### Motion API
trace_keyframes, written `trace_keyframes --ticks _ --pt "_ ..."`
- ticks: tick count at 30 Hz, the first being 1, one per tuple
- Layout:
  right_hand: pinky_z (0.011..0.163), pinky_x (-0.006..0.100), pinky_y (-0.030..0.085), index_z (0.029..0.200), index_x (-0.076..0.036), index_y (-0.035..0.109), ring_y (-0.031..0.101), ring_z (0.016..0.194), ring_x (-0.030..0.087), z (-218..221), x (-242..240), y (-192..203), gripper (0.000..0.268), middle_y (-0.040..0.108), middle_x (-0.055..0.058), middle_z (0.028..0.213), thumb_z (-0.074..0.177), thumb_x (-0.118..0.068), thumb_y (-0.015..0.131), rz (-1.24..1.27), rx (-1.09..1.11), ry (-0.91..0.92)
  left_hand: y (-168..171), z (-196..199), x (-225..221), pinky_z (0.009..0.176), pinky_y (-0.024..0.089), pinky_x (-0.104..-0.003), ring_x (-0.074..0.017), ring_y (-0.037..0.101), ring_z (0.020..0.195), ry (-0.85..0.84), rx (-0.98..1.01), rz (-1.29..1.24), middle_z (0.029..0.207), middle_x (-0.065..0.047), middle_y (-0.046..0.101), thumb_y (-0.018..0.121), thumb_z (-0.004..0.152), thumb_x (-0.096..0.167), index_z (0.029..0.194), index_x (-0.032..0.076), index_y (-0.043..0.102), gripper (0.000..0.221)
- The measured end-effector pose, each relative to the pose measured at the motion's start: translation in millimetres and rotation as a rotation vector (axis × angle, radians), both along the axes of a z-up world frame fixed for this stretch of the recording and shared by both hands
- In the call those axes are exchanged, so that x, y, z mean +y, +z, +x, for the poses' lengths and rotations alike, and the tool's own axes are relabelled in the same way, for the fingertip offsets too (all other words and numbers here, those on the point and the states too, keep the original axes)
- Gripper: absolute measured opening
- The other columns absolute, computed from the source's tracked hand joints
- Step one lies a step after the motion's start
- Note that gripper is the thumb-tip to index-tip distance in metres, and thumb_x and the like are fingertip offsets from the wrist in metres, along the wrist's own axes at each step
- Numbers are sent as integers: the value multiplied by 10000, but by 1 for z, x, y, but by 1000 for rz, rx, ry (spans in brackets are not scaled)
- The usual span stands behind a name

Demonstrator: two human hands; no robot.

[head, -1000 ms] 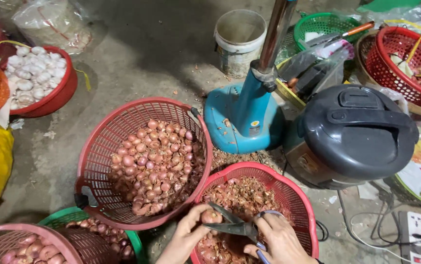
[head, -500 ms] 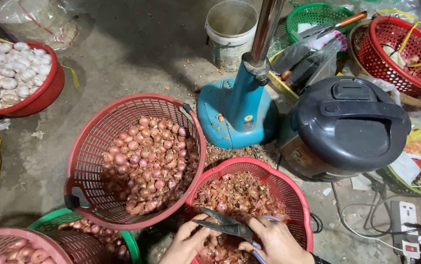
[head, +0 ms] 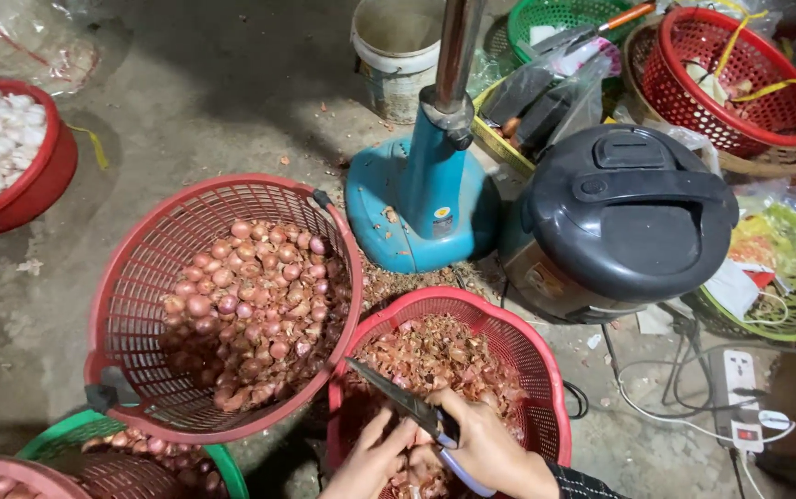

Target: Trimming the roots and stems of shallots using scissors and sorting them into baskets

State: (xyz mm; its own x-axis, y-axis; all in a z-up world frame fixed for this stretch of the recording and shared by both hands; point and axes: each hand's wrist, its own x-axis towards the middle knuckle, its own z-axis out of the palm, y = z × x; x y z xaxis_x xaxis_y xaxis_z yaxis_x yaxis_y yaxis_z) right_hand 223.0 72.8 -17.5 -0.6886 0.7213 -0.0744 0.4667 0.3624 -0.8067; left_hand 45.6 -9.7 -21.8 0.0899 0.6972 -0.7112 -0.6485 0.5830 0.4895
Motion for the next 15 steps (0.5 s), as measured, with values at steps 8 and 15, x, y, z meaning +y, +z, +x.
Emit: trace_keyframes --ticks 8,15 --pt "610 222 532 875 -137 502 792 665 121 -3 7 44 283 804 15 682 1023 -345 623 -323 373 109 2 -2 -1 511 470 -221 -98 574 542 -360 387 215 688 -56 666 591 1020 308 1148 93 695 271" --pt "288 222 421 1016 -53 596 547 387 123 2 2 7 88 709 137 676 997 -123 646 -931 209 -230 6 -4 -7 606 413 -236 -113 555 621 -371 320 354 702 -52 637 608 1025 307 1010 90 654 222"
